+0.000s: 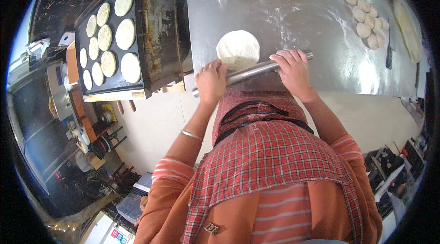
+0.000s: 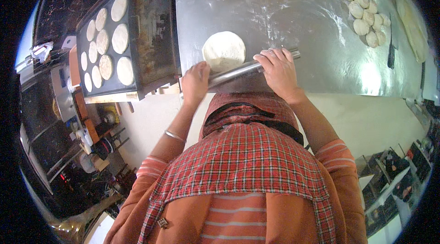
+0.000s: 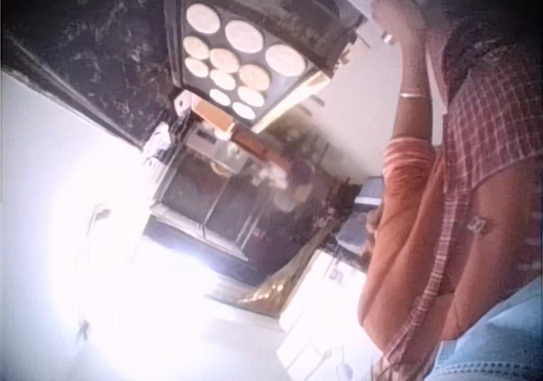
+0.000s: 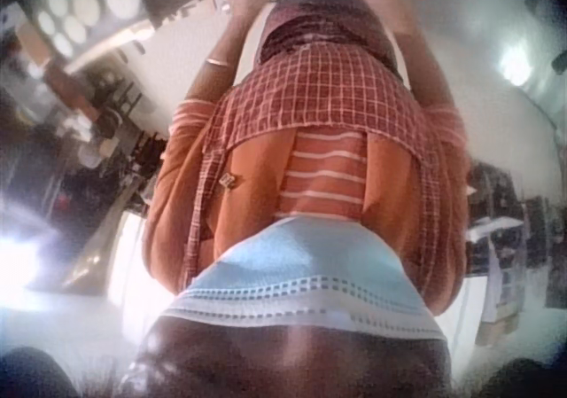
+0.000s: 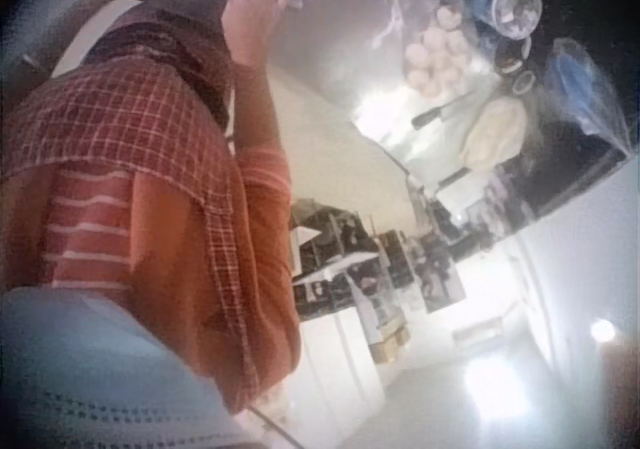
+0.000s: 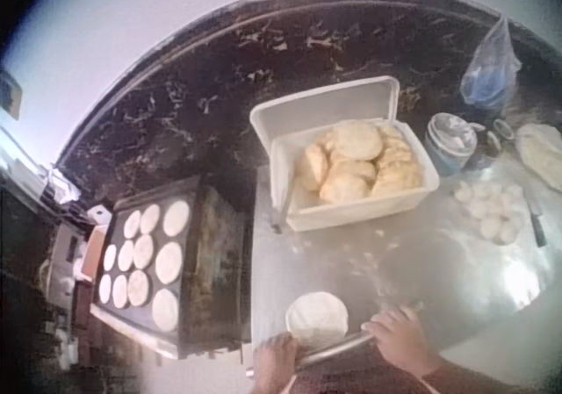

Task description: The person rolls dough balls into flat rounds on a floured metal table using a rolling pin, then places them on a hot griddle to cook. They flip the flatbreads with tongs and transfer cooked ones to a wire rack.

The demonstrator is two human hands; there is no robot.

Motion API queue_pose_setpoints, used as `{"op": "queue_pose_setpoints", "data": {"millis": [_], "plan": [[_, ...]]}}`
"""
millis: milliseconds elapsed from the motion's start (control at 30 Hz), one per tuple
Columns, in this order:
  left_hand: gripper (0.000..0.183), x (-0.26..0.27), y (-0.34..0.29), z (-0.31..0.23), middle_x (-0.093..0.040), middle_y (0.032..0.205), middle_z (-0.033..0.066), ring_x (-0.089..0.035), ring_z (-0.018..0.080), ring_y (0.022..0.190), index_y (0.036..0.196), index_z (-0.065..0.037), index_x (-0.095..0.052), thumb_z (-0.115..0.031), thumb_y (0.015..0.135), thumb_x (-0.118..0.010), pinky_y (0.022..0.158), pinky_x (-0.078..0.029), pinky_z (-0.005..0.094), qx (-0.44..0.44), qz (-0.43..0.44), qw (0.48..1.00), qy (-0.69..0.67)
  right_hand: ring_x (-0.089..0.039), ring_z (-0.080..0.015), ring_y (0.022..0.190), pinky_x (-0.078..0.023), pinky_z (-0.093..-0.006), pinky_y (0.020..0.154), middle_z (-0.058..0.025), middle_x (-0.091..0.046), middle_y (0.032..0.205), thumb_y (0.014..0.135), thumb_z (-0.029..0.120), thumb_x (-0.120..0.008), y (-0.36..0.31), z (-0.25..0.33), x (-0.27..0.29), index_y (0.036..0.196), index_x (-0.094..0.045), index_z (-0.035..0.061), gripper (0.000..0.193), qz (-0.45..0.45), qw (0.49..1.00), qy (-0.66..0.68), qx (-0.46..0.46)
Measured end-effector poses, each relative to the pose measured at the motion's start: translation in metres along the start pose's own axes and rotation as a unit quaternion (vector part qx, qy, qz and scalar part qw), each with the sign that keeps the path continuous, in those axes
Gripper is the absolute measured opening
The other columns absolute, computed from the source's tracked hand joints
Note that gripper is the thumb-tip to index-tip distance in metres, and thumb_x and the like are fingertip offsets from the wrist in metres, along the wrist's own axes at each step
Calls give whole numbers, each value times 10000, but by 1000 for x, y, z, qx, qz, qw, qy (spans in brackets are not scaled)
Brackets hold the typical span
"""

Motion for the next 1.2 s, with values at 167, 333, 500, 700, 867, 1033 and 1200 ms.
{"op": "queue_pose_setpoints", "data": {"millis": [167,333,500,700,867,1033,1200], "plan": [[577,4,12,-2,-480,1439,144,-427,331,1334,1422,-78,-472,-452,983,-456,1118,-251,564,-67,-134,969,194,-519,-280,1152,-361,-496,986,-107,-577,1234,886,450,-634,47,4,-17,1240,-607,128,480,14,998,-46,-48],[638,24,153,5,-377,1516,204,-370,361,1388,1433,-16,-413,-446,969,-490,1154,-230,561,-73,-279,946,146,-506,-329,1177,-368,-552,984,-136,-540,1289,918,519,-572,164,-37,-28,1291,-561,88,570,-51,991,-103,-63],[659,9,118,5,-331,1562,198,-355,354,1423,1483,-45,-376,-488,999,-432,1153,-297,502,-78,-169,965,183,-477,-351,1242,-354,-531,1033,-145,-512,1356,925,505,-563,132,-18,-29,1346,-523,92,590,-69,992,-103,-3],[737,6,28,-36,-382,1480,289,-509,435,1259,1460,-22,-357,-460,917,-595,1015,-427,518,-91,-155,981,77,-511,-305,1199,-347,-477,1050,-95,-563,1276,823,288,-699,16,5,-22,1292,-551,114,522,45,999,-11,-12],[541,-11,98,-43,-669,1064,280,-647,448,1005,1073,39,-641,-440,833,-714,823,-523,458,10,68,997,19,-571,-237,1073,-389,-423,1001,-27,-624,1107,744,87,-696,11,-6,-1,1136,-613,130,402,2,1000,-18,6],[332,-10,64,-23,-679,839,118,-654,208,776,948,39,-672,-292,933,-652,726,-529,344,95,135,918,-360,-576,-233,1075,-386,-425,999,-24,-633,1103,731,71,-683,-2,-1,15,1141,-624,139,420,-8,999,2,31],[419,5,-3,15,-642,1216,152,-576,310,1170,1252,-48,-614,-338,952,-578,1044,-372,506,76,5,997,17,-553,-242,1110,-379,-440,1005,-45,-592,1200,808,166,-689,-2,6,-1,1206,-615,142,406,1,1000,8,2]]}}
Point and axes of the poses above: each hand's wrist, its own y-axis towards the middle knuckle, its own x-axis out of the back of the hand, z = x × y, the point moved 6 cm from there along y, towards the middle knuckle
